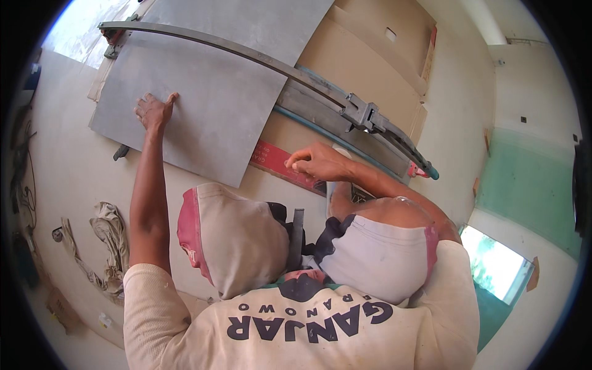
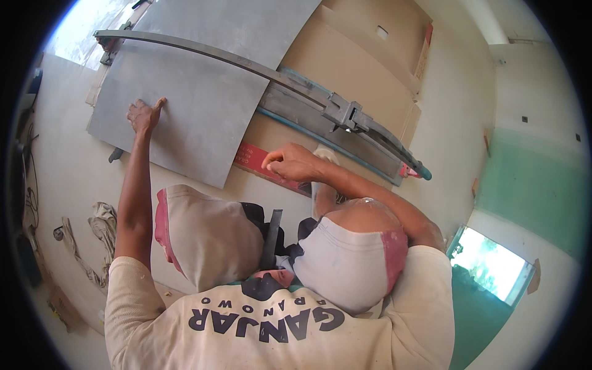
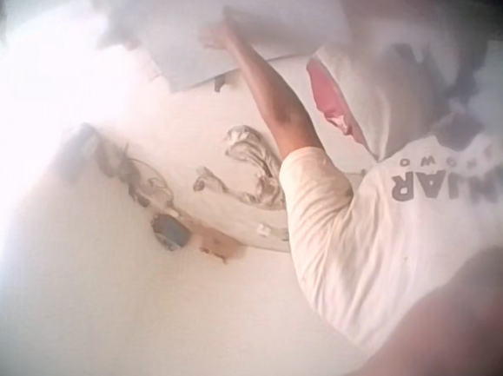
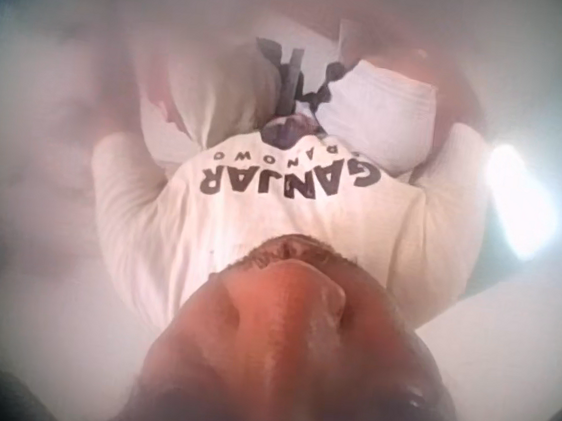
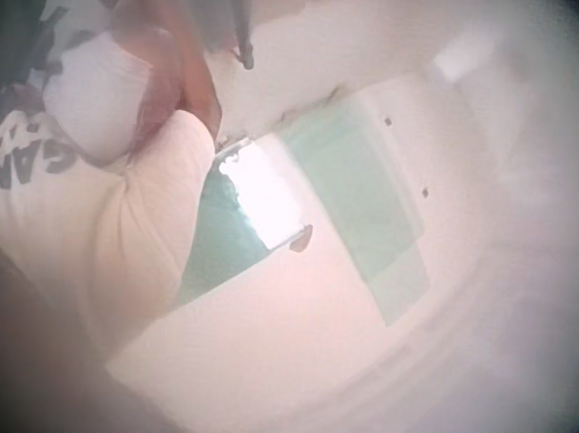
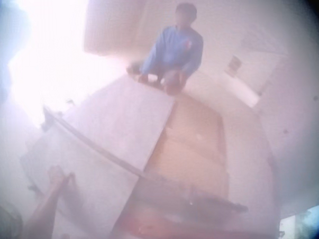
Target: The person measures and marks a large ceramic tile using a tape measure and a pencil. They then carry the tile with a coworker to a manual tile cutter, position it, and score the surface. The person snaps the tile along the scored line and measures the resulting piece.
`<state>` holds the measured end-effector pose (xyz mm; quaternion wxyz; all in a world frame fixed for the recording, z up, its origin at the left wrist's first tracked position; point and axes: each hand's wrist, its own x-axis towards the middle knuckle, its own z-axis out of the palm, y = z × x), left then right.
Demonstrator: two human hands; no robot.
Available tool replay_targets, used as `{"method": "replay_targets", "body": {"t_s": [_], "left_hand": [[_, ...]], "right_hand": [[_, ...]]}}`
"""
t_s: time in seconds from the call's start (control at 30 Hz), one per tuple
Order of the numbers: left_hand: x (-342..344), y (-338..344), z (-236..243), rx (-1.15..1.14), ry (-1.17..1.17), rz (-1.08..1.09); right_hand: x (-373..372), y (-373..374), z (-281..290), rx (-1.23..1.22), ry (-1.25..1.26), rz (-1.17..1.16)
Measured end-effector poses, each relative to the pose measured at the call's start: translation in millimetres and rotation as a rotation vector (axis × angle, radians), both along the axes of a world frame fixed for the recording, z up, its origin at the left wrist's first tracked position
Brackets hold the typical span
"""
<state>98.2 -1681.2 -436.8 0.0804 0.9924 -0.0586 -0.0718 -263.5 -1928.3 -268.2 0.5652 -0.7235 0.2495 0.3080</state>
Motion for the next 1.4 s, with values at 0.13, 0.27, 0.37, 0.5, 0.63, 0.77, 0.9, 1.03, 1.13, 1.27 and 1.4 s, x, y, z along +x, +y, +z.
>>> {"method": "replay_targets", "body": {"t_s": [0.13,0.27,0.37,0.5,0.63,0.77,0.9,1.03,1.13,1.27,1.4], "left_hand": [[-6,9,-4,0.001,-0.055,-0.078],[-9,24,8,0.038,0.059,-0.181],[-7,41,26,0.123,0.153,-0.310],[-18,14,73,0.155,0.167,-0.349],[-24,4,90,0.232,0.237,-0.244],[-44,-5,77,0.286,0.280,-0.119],[-84,11,34,0.090,0.000,0.209],[-150,26,3,-0.073,-0.132,0.598],[-197,25,-3,-0.231,-0.019,0.891],[-239,33,-9,-0.909,0.464,1.082],[-254,1,-14,-1.155,0.320,1.106]], "right_hand": [[-42,-40,-57,-0.094,0.057,-0.078],[-58,-42,-96,-0.134,-0.092,0.029],[-41,-43,-102,-0.039,-0.275,0.067],[-11,-65,-50,0.279,-0.188,0.035],[29,-139,-9,0.296,-0.250,-0.113],[63,-237,-57,0.141,-0.273,-0.325],[94,-298,-122,-0.010,-0.206,-0.391],[129,-311,-166,-0.018,-0.216,-0.441],[157,-294,-184,0.025,-0.245,-0.480],[191,-282,-210,0.029,-0.240,-0.417],[204,-267,-205,0.070,-0.235,-0.487]]}}
